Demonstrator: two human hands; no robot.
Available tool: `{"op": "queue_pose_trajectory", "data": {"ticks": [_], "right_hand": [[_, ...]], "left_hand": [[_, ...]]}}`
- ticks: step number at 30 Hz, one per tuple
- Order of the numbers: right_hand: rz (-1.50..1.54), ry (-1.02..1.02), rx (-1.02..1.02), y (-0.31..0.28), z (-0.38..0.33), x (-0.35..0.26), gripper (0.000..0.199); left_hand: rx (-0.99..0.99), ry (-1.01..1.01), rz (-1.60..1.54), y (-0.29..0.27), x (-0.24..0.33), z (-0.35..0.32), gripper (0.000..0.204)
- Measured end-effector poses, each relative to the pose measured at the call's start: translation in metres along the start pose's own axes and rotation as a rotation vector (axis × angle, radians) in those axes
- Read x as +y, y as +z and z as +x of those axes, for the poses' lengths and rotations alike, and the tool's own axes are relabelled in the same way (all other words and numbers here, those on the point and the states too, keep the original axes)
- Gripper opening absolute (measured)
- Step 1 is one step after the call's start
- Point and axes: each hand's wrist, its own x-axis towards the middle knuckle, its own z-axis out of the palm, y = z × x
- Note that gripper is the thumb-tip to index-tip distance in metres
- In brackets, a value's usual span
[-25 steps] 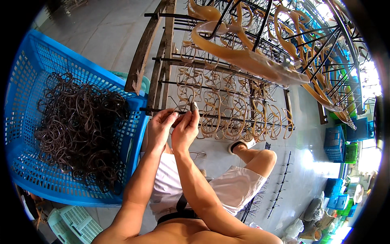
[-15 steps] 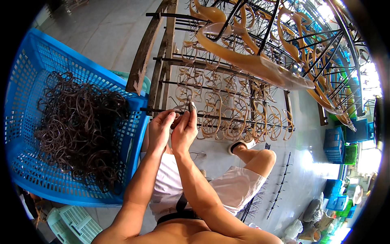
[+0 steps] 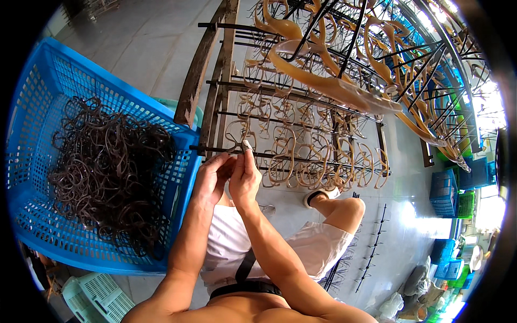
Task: The person sits on a chair and repeatedly picks up metal wire loops from a blue basket, then attaches them to wooden hangers on a multi-tiered rack. The person handles the hangers and wire loops one at a time, securing the loops onto the hanger hooks.
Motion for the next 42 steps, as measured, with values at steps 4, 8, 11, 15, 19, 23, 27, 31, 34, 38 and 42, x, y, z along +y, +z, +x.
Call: {"op": "queue_pose_trajectory", "data": {"ticks": [4, 8, 11, 15, 19, 23, 27, 31, 34, 38, 42], "right_hand": [[0.001, 0.061, -0.015, -0.004, 0.001, 0.001, 0.028], [0.078, 0.111, 0.007, -0.006, 0.004, -0.003, 0.03], [0.134, 0.123, -0.009, -0.009, 0.004, -0.004, 0.032], [0.259, 0.248, -0.207, -0.03, -0.006, -0.002, 0.043], [0.202, 0.152, -0.47, -0.072, -0.022, -0.005, 0.055], [-0.055, 0.091, -1.296, -0.211, 0.001, 0.008, 0.04], [-0.271, 0.59, -0.907, -0.38, 0.044, 0.079, 0.028], [-0.616, 0.479, -0.066, -0.491, 0.093, 0.191, 0.029], [-0.996, 0.211, 0.003, -0.475, 0.127, 0.204, 0.05], [-1.257, -0.185, -0.171, -0.449, 0.15, 0.223, 0.05], [-1.322, -0.101, -0.292, -0.434, 0.164, 0.237, 0.025]], "left_hand": [[0.022, 0.02, 0.049, 0.007, 0.0, -0.001, 0.015], [-0.018, 0.046, 0.155, 0.012, 0.002, 0.0, 0.017], [-0.002, -0.007, 0.122, 0.008, 0.005, 0.003, 0.018], [0.041, 0.011, 0.112, 0.01, 0.004, 0.005, 0.018], [0.018, 0.201, 0.384, 0.015, -0.006, 0.011, 0.014], [0.073, 0.335, 0.465, 0.001, -0.013, 0.024, 0.009], [0.077, 0.286, 0.4, 0.012, -0.016, 0.011, 0.008], [0.038, 0.429, 0.803, 0.014, -0.004, -0.001, 0.014], [0.17, 0.6, 1.051, -0.015, 0.024, 0.002, 0.021], [0.047, 1.019, 2.158, -0.008, 0.036, 0.005, 0.041], [0.073, 0.912, 2.348, -0.017, 0.033, 0.024, 0.035]]}}
